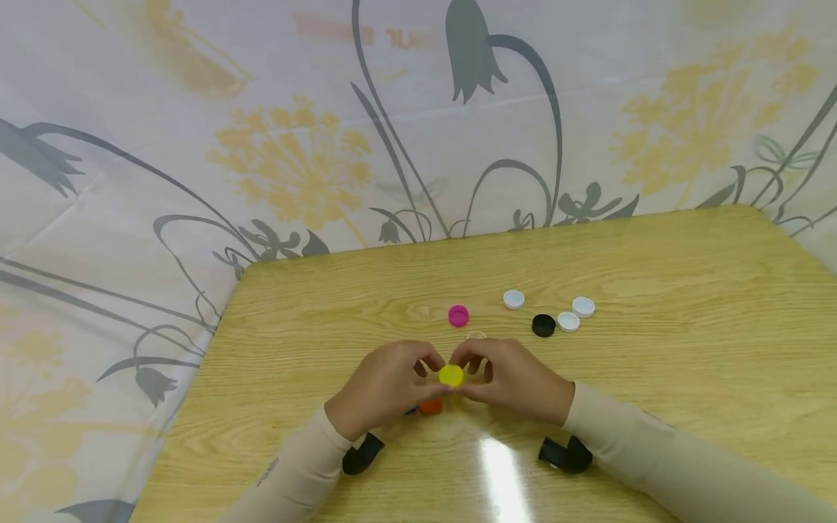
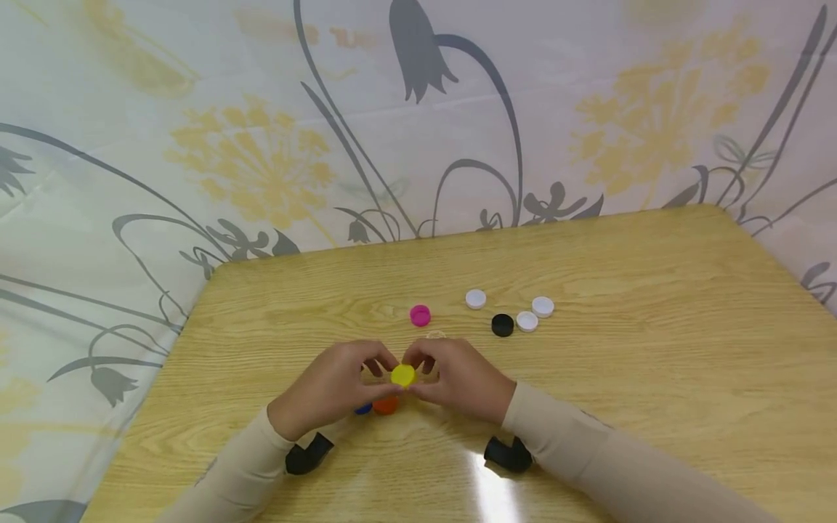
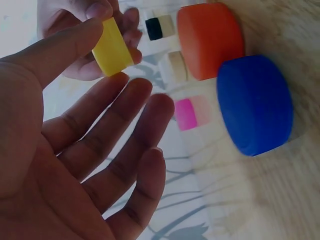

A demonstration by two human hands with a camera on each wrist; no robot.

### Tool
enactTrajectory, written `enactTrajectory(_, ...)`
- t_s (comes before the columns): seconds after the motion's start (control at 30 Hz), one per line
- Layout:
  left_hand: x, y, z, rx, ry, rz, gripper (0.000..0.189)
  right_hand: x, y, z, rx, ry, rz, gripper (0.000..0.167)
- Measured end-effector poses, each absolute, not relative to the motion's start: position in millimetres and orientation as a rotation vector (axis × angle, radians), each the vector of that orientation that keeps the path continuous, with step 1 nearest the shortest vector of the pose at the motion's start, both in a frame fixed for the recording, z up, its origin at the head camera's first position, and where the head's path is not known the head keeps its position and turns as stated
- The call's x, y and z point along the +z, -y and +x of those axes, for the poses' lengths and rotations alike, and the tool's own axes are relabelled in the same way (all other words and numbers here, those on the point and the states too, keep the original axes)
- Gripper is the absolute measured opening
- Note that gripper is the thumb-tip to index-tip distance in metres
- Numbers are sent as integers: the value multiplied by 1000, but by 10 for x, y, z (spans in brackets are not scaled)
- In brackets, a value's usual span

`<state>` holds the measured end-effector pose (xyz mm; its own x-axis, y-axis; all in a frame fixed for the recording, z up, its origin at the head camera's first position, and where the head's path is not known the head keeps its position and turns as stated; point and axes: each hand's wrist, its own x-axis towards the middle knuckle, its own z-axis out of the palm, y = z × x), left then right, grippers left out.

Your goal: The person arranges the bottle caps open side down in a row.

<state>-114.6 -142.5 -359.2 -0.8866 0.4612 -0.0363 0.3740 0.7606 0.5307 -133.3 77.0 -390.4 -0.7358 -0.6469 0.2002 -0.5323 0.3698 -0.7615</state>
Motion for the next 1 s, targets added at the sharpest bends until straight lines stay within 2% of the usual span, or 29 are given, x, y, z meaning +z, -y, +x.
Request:
enactTrajectory(0.43,-3712,1396,-1153,578,-2813,814,29,-4015,-782,-1304,-1248,-2418,-1021,20)
enactTrajectory(1.0,-3757,1382,-1129,518,-2825,848,29,-4041,-779,-1317,-1206,-2347,-1036,20)
